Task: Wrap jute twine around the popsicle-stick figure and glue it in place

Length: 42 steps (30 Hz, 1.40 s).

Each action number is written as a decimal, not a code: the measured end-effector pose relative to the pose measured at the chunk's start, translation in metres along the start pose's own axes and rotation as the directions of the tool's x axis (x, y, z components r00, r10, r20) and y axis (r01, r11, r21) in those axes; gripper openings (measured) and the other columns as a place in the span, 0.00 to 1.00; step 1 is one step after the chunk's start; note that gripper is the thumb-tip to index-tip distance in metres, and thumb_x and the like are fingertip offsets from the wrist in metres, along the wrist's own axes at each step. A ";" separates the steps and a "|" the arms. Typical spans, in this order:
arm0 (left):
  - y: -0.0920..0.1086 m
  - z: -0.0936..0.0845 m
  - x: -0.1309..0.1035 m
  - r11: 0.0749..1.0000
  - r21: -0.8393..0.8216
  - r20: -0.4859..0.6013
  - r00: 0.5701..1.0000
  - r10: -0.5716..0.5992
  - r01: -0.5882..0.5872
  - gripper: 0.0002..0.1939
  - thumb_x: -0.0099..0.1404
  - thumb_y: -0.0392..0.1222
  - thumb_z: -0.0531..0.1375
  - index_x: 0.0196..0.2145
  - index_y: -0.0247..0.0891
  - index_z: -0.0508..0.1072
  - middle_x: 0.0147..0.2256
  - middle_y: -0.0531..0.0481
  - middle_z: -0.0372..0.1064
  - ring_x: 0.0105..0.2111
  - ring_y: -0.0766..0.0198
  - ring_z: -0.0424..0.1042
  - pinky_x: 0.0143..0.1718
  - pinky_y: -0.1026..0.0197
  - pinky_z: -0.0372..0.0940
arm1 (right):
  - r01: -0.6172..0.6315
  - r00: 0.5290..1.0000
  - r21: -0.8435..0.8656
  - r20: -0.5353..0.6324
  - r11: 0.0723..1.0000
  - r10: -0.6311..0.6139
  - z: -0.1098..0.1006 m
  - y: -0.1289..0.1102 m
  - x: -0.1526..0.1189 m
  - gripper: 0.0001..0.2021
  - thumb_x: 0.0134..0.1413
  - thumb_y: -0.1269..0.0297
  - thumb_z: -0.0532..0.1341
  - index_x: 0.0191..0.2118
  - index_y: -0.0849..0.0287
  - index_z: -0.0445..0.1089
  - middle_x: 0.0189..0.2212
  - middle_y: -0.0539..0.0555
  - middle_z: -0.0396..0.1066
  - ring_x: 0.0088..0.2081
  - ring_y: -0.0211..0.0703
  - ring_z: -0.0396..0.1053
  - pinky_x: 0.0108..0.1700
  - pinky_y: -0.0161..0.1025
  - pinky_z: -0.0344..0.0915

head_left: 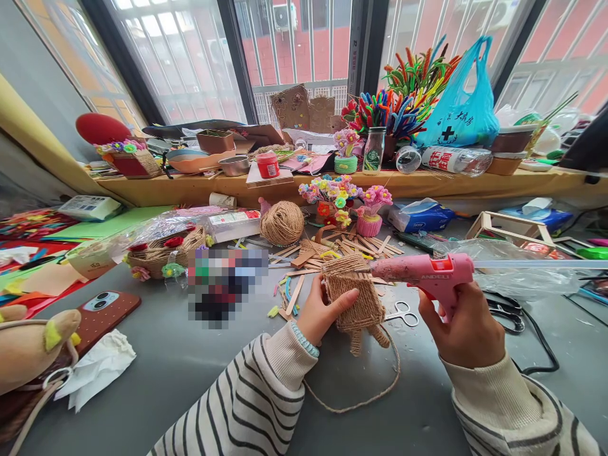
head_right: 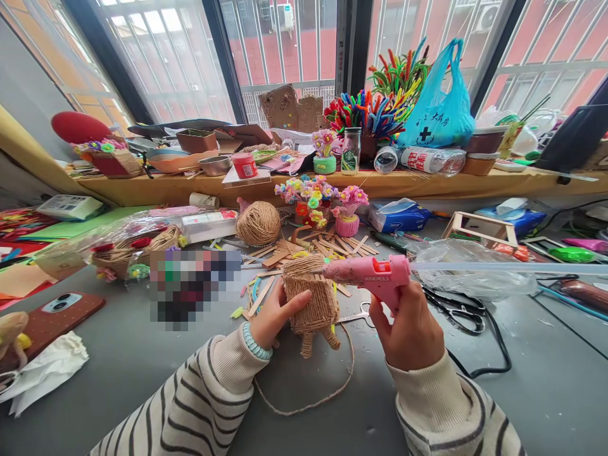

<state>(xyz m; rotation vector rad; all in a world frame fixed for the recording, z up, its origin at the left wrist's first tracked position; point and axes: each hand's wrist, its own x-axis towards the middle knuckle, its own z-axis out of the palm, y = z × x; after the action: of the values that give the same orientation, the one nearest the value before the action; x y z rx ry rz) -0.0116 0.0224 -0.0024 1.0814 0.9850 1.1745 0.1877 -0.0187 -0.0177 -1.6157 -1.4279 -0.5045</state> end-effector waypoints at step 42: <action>0.000 0.000 -0.001 1.000 -0.003 -0.017 1.000 0.017 -0.017 0.40 0.39 0.59 0.72 0.46 0.37 0.67 0.49 0.37 0.72 0.52 0.44 0.70 0.56 0.46 0.61 | -0.064 0.998 -0.020 0.011 0.998 0.064 -0.004 0.001 0.004 0.17 0.58 0.51 0.54 0.43 0.61 0.65 0.26 0.54 0.67 0.23 0.44 0.66 0.23 0.38 0.59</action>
<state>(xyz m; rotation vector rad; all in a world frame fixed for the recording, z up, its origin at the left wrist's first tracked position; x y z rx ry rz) -0.0116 0.0216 -0.0021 1.0804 0.9888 1.2005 0.1904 -0.0192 -0.0127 -1.6771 -1.3787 -0.4747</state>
